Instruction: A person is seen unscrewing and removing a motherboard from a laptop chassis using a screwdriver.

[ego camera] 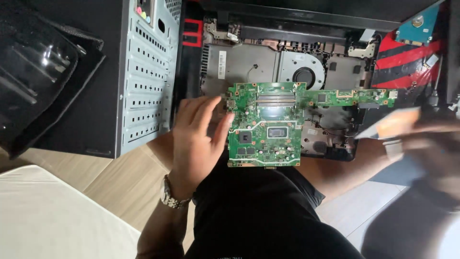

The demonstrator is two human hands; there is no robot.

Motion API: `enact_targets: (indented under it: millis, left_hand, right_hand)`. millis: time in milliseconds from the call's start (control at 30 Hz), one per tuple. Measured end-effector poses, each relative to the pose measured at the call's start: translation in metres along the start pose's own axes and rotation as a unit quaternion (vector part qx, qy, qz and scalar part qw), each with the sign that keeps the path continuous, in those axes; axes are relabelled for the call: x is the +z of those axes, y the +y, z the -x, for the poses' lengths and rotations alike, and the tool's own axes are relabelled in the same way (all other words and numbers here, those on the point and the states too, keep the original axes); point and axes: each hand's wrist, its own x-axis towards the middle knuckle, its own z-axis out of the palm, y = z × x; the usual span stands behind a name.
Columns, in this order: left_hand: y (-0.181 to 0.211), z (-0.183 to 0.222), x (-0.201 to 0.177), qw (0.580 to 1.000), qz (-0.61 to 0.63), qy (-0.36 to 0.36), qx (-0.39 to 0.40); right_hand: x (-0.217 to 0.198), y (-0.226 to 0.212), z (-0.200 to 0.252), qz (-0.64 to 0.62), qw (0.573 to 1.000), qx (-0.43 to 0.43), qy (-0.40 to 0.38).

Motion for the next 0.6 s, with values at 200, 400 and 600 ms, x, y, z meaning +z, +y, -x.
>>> enact_targets:
  millis: [200,400,600]
  left_hand:
    - [0.002,-0.010,0.005,0.995,-0.075,-0.061,-0.019]
    - [-0.002,-0.016,0.009,0.999,-0.025,-0.044,-0.019]
    - [0.006,-0.011,-0.007,0.998,0.058,-0.037,-0.014]
  right_hand:
    - [0.094,-0.110,-0.030,-0.179,0.975,-0.023,-0.128]
    - [0.108,-0.133,-0.048,-0.158,0.969,-0.061,-0.181]
    - [0.118,-0.136,-0.044,-0.174,0.972,-0.046,-0.153]
